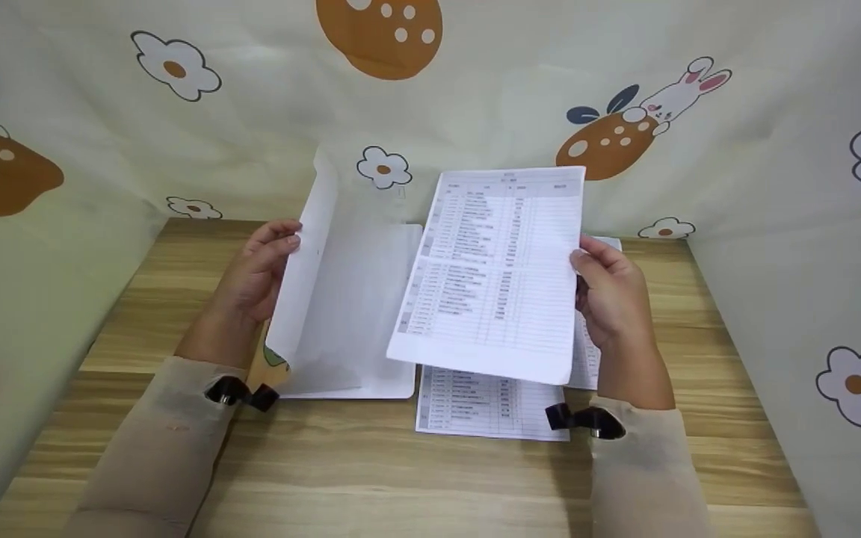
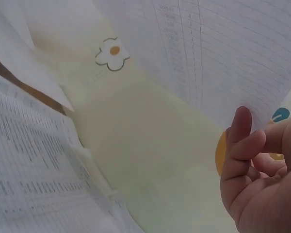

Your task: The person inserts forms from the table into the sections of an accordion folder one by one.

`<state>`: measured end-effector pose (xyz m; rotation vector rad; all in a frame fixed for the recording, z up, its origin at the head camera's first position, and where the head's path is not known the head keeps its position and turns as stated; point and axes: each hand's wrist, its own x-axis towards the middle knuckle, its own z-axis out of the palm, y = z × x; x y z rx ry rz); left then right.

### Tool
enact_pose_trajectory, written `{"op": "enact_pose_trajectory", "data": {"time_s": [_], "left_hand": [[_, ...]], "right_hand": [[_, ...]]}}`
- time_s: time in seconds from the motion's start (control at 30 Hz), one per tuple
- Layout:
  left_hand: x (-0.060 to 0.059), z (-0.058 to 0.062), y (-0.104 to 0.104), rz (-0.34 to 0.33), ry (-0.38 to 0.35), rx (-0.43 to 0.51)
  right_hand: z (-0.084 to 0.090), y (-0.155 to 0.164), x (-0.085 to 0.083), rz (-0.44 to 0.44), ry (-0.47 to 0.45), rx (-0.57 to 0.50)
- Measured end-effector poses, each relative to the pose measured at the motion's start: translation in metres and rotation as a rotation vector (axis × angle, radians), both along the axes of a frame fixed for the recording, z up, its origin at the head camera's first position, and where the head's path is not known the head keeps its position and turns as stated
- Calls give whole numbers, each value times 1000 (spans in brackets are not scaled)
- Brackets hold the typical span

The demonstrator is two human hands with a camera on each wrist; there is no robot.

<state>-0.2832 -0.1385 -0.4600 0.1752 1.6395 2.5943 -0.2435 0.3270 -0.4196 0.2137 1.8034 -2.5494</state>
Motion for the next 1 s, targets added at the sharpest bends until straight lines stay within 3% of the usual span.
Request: {"op": "enact_pose_trajectory", "data": {"time_s": [0.43, 0.6, 1.0], "left_hand": [[3, 7, 2, 20, -5, -62], [5, 10, 2, 19, -8, -99], [11, 21, 5, 31, -12, -271]], "right_hand": [[21, -55, -13, 94, 52, 2], [26, -67, -17, 123, 55, 65], [26, -81, -23, 150, 63, 86]]}}
